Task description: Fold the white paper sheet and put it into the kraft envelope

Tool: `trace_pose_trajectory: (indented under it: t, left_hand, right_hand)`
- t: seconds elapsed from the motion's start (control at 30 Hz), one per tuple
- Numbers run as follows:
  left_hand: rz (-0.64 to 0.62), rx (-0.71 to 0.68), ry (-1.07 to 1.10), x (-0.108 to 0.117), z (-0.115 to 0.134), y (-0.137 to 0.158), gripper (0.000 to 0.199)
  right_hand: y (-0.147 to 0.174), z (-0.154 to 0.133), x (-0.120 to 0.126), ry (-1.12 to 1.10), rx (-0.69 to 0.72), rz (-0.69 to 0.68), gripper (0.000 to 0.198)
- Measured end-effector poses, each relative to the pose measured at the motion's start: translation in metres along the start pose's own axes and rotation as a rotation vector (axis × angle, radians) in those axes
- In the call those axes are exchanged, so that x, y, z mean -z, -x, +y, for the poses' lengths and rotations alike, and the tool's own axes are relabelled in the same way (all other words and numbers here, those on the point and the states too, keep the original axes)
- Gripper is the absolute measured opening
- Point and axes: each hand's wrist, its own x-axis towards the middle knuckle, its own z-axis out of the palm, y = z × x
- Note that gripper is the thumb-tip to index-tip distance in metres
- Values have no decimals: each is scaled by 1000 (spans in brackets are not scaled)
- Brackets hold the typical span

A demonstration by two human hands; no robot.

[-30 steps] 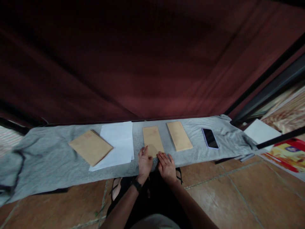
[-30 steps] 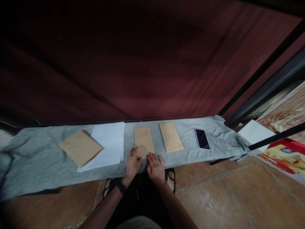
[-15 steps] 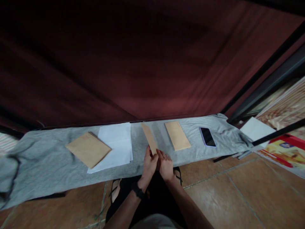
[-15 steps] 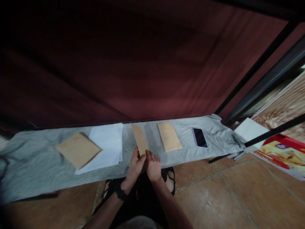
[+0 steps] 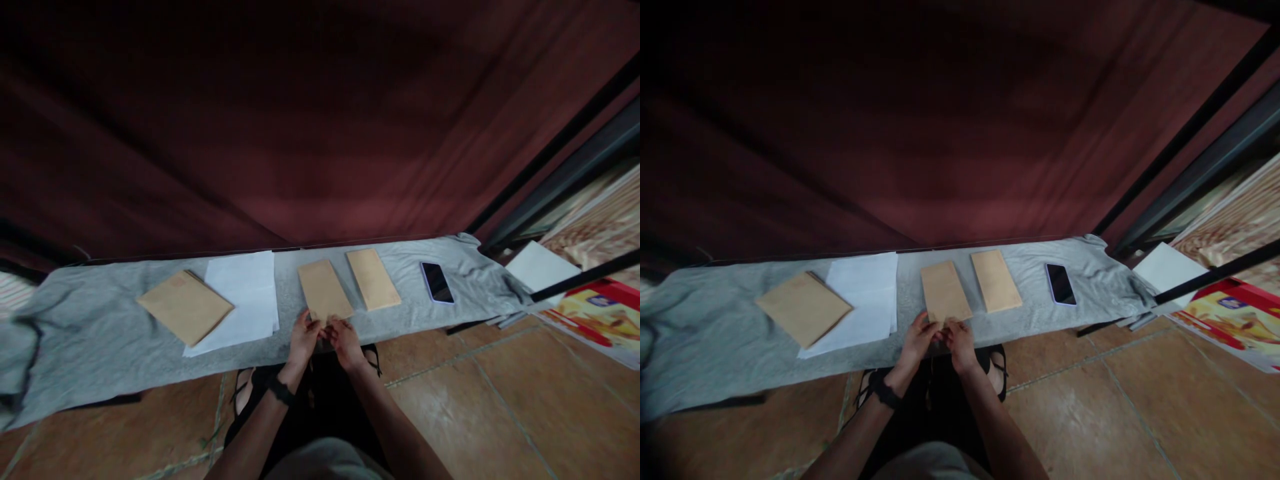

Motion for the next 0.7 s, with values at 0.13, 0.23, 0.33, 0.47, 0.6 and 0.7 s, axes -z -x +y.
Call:
trace_pose_trajectory:
  t: [0.13, 0.23, 0.33, 0.47, 0.6, 0.7]
  left_hand:
    - [38, 53, -52, 13, 8, -9, 42]
    - [73, 77, -84, 22, 8, -15, 49]
    - [91, 88, -110, 25, 5, -16, 52]
    - [77, 74, -157, 25, 1, -14, 51]
    - [46, 38, -206, 27, -1, -15, 46]
    - [53, -30, -225, 29, -3, -16, 41]
  right_hand:
    - [-1, 1, 11, 231, 16, -90, 40]
    - [2, -1, 22, 514, 82, -86, 45]
    - [8, -6, 33, 729, 282, -40, 32]
    - [14, -12, 47, 1301, 763, -124, 40]
    - [14, -12, 57, 1570, 891, -215, 46]
    - [13, -12, 64, 1633, 912, -192, 47]
